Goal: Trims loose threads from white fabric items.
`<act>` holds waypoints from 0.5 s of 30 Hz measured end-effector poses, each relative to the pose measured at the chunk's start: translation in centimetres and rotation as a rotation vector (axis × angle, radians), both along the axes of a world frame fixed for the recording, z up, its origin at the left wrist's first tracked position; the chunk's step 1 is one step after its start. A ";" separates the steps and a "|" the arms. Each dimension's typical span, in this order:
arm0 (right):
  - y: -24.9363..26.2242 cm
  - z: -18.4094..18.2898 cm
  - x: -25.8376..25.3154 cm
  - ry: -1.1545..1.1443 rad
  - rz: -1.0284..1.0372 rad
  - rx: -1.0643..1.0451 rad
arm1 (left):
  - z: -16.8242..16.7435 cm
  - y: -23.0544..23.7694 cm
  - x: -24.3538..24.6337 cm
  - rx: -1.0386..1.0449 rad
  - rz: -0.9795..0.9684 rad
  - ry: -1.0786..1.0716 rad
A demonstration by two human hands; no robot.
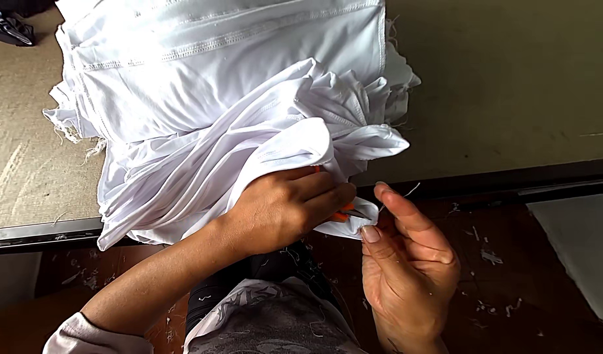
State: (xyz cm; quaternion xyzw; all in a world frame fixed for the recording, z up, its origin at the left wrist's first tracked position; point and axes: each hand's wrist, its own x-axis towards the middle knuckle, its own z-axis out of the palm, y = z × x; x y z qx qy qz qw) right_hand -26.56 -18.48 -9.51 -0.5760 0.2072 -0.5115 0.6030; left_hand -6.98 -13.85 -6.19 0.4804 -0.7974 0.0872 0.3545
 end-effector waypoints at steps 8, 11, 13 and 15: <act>-1.3 -1.5 -3.5 0.262 -0.028 -0.264 | -0.1 0.9 2.9 0.025 0.083 0.157; -2.9 -2.5 -8.6 1.137 0.038 -0.565 | 0.6 2.2 6.5 0.066 0.247 0.136; -3.0 -1.7 -9.3 1.489 0.212 -0.461 | 1.2 3.0 7.7 0.076 0.321 0.138; -2.4 -1.2 -8.0 1.360 0.042 -0.642 | 1.9 3.2 8.1 0.061 0.328 0.167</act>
